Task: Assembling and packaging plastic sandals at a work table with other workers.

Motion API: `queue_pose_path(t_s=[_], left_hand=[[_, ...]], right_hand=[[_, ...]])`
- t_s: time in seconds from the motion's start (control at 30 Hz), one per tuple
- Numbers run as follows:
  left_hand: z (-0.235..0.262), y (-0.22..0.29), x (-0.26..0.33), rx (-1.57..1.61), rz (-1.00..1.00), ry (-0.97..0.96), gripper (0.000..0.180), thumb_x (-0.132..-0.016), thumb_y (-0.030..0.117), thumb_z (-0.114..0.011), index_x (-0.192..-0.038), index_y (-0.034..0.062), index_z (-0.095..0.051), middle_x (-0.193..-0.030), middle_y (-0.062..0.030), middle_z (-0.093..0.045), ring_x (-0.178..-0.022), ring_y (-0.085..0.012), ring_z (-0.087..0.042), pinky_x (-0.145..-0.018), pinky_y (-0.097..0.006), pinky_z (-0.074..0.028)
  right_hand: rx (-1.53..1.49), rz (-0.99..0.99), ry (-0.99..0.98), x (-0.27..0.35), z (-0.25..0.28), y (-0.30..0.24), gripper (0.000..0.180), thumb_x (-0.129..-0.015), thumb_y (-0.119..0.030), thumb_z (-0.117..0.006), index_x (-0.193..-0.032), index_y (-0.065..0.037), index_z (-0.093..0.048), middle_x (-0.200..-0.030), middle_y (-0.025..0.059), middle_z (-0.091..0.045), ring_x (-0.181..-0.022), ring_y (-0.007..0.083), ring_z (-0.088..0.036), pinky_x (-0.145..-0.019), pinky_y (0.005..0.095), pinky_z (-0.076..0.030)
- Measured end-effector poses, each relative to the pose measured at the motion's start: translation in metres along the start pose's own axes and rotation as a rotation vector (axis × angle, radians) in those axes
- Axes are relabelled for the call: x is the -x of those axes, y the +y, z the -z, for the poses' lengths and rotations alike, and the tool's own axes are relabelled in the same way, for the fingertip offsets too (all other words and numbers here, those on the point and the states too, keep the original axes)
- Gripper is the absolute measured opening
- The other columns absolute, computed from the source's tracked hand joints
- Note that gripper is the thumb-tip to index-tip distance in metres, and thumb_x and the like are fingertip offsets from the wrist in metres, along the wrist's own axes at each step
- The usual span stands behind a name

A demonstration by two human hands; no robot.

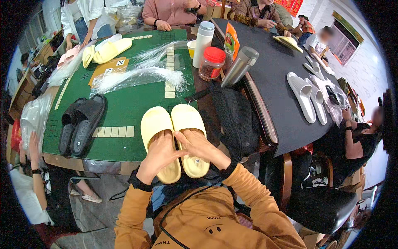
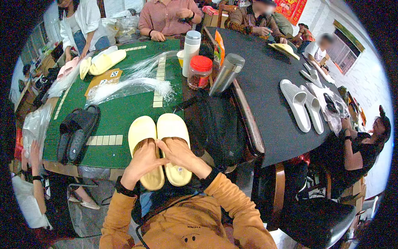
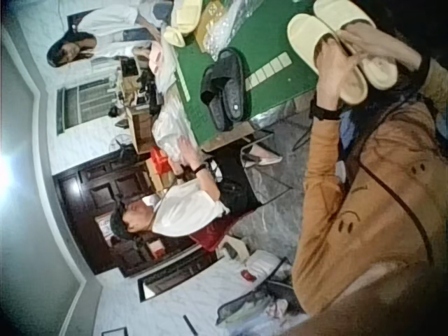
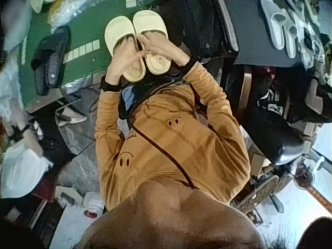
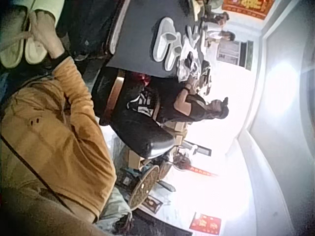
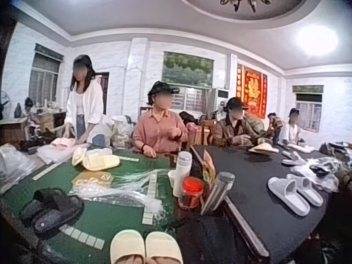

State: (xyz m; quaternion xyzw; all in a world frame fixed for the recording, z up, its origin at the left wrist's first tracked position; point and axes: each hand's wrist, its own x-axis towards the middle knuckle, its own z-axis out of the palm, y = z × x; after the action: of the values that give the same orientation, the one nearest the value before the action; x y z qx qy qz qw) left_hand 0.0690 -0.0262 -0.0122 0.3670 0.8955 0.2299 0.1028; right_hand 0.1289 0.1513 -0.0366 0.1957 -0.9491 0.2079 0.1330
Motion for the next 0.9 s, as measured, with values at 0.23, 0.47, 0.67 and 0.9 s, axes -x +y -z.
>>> queue_pose_path(t_s=[0.23,0.47,0.67,0.9], left_hand=[[-0.007,-0.001,-0.006,-0.003,0.046,0.012,0.085,-0.075,0.046,-0.078,-0.123,-0.0147,-0.046,-0.125,-0.0334,-0.05,-0.118,-0.0475,-0.051,-0.1,-0.05,-0.044],[0.007,0.001,-0.006,0.155,0.039,-0.055,0.091,-0.071,0.05,-0.08,-0.125,-0.0142,-0.045,-0.125,-0.0331,-0.05,-0.118,-0.047,-0.052,-0.1,-0.049,-0.044],[-0.009,0.006,-0.011,0.074,0.073,0.067,0.073,-0.075,0.039,-0.075,-0.119,-0.0146,-0.052,-0.121,-0.0359,-0.055,-0.111,-0.0475,-0.058,-0.095,-0.05,-0.048],[-0.019,-0.019,-0.029,0.062,0.104,0.001,0.06,-0.083,0.028,-0.063,-0.128,-0.0114,-0.052,-0.126,-0.0346,-0.056,-0.113,-0.0487,-0.057,-0.098,-0.048,-0.047]], right_hand=[[-0.021,-0.06,-0.058,-0.004,0.008,-0.011,0.032,-0.099,-0.02,-0.049,-0.127,-0.004,-0.053,-0.091,0.0215,-0.061,-0.084,0.0416,-0.062,-0.072,0.05,-0.049],[-0.236,-0.215,-0.056,-0.008,0.002,-0.006,0.038,-0.108,-0.031,-0.033,-0.112,-0.003,-0.058,-0.087,0.0243,-0.06,-0.085,0.0442,-0.059,-0.076,0.0517,-0.047],[-0.239,-0.26,-0.061,-0.006,-0.001,-0.005,0.044,-0.108,-0.037,-0.033,-0.107,-0.001,-0.059,-0.091,0.0233,-0.062,-0.088,0.0439,-0.059,-0.081,0.0526,-0.045],[-0.272,-0.39,-0.104,-0.011,0.011,-0.015,0.044,-0.105,-0.038,-0.042,-0.1,0.003,-0.057,-0.096,0.0246,-0.061,-0.093,0.0433,-0.056,-0.083,0.0492,-0.043]])
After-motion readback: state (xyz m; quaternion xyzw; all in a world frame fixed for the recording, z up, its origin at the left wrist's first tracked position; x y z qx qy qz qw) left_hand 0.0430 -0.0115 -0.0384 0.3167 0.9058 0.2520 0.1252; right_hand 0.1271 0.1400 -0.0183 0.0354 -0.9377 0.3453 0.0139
